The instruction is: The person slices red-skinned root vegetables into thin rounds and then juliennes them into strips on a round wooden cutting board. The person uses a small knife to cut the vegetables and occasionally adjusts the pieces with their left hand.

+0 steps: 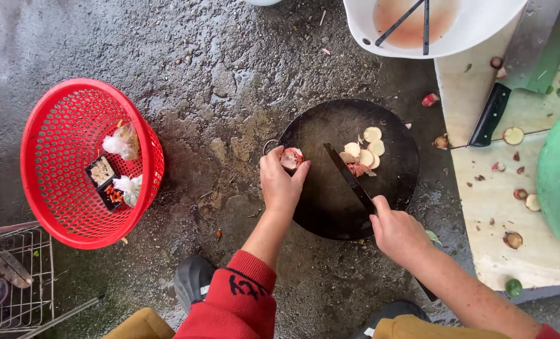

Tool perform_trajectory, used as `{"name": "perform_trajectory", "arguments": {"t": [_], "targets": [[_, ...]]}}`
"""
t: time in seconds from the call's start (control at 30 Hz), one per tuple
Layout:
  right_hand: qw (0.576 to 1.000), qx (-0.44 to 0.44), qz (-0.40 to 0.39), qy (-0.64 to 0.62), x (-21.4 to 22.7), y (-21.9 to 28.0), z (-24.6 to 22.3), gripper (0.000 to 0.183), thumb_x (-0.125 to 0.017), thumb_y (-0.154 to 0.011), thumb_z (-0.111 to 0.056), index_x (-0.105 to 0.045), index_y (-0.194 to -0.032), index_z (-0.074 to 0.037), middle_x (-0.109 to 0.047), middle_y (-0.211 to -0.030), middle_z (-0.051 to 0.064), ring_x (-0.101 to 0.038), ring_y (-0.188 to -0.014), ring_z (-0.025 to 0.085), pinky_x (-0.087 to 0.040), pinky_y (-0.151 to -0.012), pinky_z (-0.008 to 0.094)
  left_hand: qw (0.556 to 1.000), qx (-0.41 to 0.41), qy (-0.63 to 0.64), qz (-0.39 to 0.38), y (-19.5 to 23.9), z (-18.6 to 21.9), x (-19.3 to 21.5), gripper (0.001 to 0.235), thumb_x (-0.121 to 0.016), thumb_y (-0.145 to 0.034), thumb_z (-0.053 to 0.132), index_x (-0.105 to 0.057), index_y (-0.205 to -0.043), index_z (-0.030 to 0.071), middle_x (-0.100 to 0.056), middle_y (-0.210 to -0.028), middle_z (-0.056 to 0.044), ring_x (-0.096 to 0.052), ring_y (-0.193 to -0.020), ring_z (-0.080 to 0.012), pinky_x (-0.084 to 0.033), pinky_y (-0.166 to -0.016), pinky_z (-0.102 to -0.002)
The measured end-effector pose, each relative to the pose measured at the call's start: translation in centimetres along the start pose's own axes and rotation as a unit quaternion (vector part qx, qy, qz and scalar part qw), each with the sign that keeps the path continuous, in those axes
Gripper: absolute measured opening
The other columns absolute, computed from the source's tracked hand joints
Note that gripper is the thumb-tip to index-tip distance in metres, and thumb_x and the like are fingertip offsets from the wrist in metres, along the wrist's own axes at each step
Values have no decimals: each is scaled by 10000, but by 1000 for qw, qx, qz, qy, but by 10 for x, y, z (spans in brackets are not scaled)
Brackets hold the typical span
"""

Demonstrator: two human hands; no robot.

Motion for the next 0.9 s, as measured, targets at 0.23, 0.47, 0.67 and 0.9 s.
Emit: {"name": "perform_trajectory", "arguments": {"t": [0.23, 0.47, 0.67, 0.9], "targets": [[1000, -12, 2, -17, -6, 4, 6, 319, -385, -916, -262, -386, -1205, -128, -693, -736, 205, -691, -758, 398, -533, -654, 503, 967, 1, 152, -207, 6, 17, 7, 627, -780, -638, 163, -545, -1219, 149, -666, -1064, -95, -630, -1031, -294, -514, -886, -361], [1000, 1, -10, -5, -3, 7, -1, 314, -378, -919, -242, -385, -1205, -112, -692, -744, 195, -691, -754, 396, -536, -660, 495, 984, -132, -60, -103, 14, 32, 21, 449, -755, -721, 222, -582, -1135, 195, -484, -1078, -68, -576, -1005, -324, -518, -838, -430], [1000, -2, -2, -20, -1, 9, 0, 317, -384, -922, -240, -384, -1208, -102, -689, -745, 210, -682, -762, 415, -526, -664, 517, 959, 41, 211, -183, 4, -1, -15, 541, -704, -778, 140, -434, -1243, 78, -538, -1049, -184, -635, -866, -317, -560, -665, -371], [999, -15, -23, 28, 21, 17, -7, 223, -350, -937, -201, -403, -1143, -136, -673, -632, 90, -698, -603, 256, -550, -573, 355, 991, -35, 0, -132, -18, 20, 11, 203, -589, -879, 190, -611, -1080, 204, -466, -1063, -65, -650, -875, -354, -592, -699, -435]]}}
Point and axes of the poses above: each hand's wrist, its own y-axis away from the middle knuckle, its own x-axis out of the back of the hand, z = x × y, the point moved 2 cm from there along -y, towards the middle knuckle
